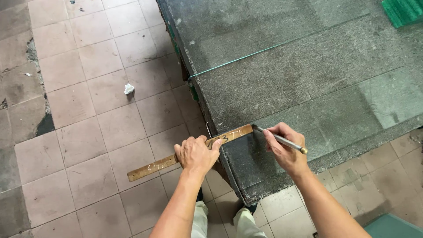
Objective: Cutting small rectangular pieces of glass from a larger sheet using a glass cutter and a ruler.
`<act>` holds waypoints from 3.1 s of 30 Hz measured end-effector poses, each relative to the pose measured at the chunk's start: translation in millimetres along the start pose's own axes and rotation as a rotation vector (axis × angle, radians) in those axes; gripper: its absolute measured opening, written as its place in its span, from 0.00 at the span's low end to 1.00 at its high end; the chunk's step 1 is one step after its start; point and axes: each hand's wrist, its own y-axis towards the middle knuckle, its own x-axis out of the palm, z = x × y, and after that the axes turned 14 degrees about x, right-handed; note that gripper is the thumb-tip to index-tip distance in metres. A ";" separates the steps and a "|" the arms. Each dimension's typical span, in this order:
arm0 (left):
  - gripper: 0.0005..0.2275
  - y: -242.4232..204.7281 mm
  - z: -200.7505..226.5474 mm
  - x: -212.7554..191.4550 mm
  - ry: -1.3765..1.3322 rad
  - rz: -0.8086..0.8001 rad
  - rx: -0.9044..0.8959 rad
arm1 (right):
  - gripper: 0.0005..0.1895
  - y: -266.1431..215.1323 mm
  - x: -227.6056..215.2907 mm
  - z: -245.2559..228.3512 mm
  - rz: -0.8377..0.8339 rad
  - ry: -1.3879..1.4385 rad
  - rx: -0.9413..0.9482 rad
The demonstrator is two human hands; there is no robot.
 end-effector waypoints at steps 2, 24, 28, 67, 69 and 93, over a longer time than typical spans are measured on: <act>0.25 2.3 -2.0 -1.9 -0.002 0.010 0.009 | 0.09 2.3 1.7 -8.5 0.062 -0.164 -0.088; 0.23 8.4 -6.5 -7.0 -0.027 -0.097 -0.023 | 0.08 3.9 1.1 0.2 -0.039 0.306 0.104; 0.23 5.7 1.2 -4.1 -0.040 -0.114 -0.040 | 0.10 1.1 3.9 3.1 -0.035 0.062 -0.024; 0.26 -128.1 45.3 41.8 -0.394 0.105 -0.173 | 0.06 -113.4 -71.1 103.0 0.093 -0.296 -0.144; 0.27 -98.6 38.5 48.1 -0.548 0.184 -0.267 | 0.02 -100.8 -77.9 107.8 0.104 -0.296 -0.137; 0.08 -9.7 -58.1 -31.5 -1.151 0.357 -0.356 | 0.49 -19.5 -85.1 141.9 -0.008 -1.060 -0.087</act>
